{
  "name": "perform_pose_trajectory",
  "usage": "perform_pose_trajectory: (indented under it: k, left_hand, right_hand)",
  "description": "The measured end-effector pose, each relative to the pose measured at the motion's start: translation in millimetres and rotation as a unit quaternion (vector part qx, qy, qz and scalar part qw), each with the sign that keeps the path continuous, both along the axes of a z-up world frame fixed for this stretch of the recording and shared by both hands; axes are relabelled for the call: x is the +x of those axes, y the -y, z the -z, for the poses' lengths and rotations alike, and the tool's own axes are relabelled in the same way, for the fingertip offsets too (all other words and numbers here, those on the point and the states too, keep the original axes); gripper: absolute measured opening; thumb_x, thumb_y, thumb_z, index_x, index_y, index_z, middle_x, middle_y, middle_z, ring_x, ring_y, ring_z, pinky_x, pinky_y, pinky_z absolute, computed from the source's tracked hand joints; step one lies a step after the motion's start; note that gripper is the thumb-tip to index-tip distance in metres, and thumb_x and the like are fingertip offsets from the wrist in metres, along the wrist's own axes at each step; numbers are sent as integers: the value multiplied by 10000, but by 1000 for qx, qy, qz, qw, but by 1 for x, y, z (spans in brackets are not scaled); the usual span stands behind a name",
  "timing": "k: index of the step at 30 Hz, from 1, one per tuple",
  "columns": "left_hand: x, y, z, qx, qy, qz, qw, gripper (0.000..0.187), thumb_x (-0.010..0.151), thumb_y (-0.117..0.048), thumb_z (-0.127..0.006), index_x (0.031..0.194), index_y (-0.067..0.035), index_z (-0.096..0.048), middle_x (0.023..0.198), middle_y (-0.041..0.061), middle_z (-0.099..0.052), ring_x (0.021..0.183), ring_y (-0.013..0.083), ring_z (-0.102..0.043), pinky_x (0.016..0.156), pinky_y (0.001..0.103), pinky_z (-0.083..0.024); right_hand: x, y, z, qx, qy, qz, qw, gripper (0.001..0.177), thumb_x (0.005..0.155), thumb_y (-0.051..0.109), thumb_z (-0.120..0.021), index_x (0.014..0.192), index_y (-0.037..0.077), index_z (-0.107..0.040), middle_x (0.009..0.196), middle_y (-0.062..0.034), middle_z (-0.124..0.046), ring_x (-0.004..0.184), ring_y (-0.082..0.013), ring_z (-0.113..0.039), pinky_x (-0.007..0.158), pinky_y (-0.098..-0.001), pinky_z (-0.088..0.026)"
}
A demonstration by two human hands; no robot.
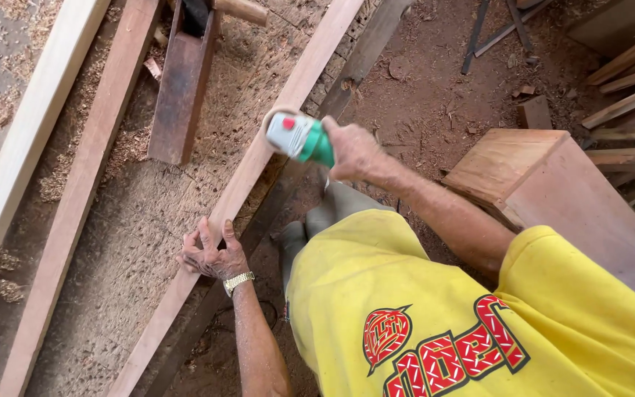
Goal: The person uses a handheld electric sander to smooth the surface of a long wooden plank. They hold the plank with one hand while operating the sander with the other, moving it along the length of the wood.
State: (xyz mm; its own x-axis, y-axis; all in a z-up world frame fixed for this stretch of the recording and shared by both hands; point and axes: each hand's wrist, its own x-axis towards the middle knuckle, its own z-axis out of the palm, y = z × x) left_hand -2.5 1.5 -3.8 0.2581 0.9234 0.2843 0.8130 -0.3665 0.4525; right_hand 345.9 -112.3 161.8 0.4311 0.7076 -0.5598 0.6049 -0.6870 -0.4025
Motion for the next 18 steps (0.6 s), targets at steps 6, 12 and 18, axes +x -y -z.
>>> perform_pose_trajectory:
  k: [6, 12, 18]
  left_hand:
    - [-3, -2, 7, 26, -27, 5, 999, 580, 967, -703, -671, 1257, -209, -764, 1200, 64, -548, 1212, 283, -537, 1215, 685, -183]
    - [-1, -1, 5, 18, -42, -6, 999, 625, 943, -773, -604, 1228, -242, -770, 1168, 81, -521, 1219, 291, -530, 1156, 685, -215]
    - [0, 0, 6, 10, -48, -15, 999, 627, 946, -764, -630, 1249, -233, -769, 1149, 60, -513, 1245, 311, -523, 1200, 701, -191]
  right_hand:
    - [-49, -14, 12, 65, -7, -84, 994, 729, 607, 115, -881, 1186, 44, -443, 965, -198, -679, 911, -389, -697, 756, -493, -600]
    - [36, 4, -6, -12, 13, 18, 1000, 733, 636, 90, -860, 1234, 55, -438, 1000, -185, -681, 914, -331, -717, 784, -435, -634]
    - [151, 24, 0, 26, 10, 171, 985, 840, 624, 139, -913, 1314, 59, -442, 1115, -180, -675, 967, -290, -718, 838, -374, -640]
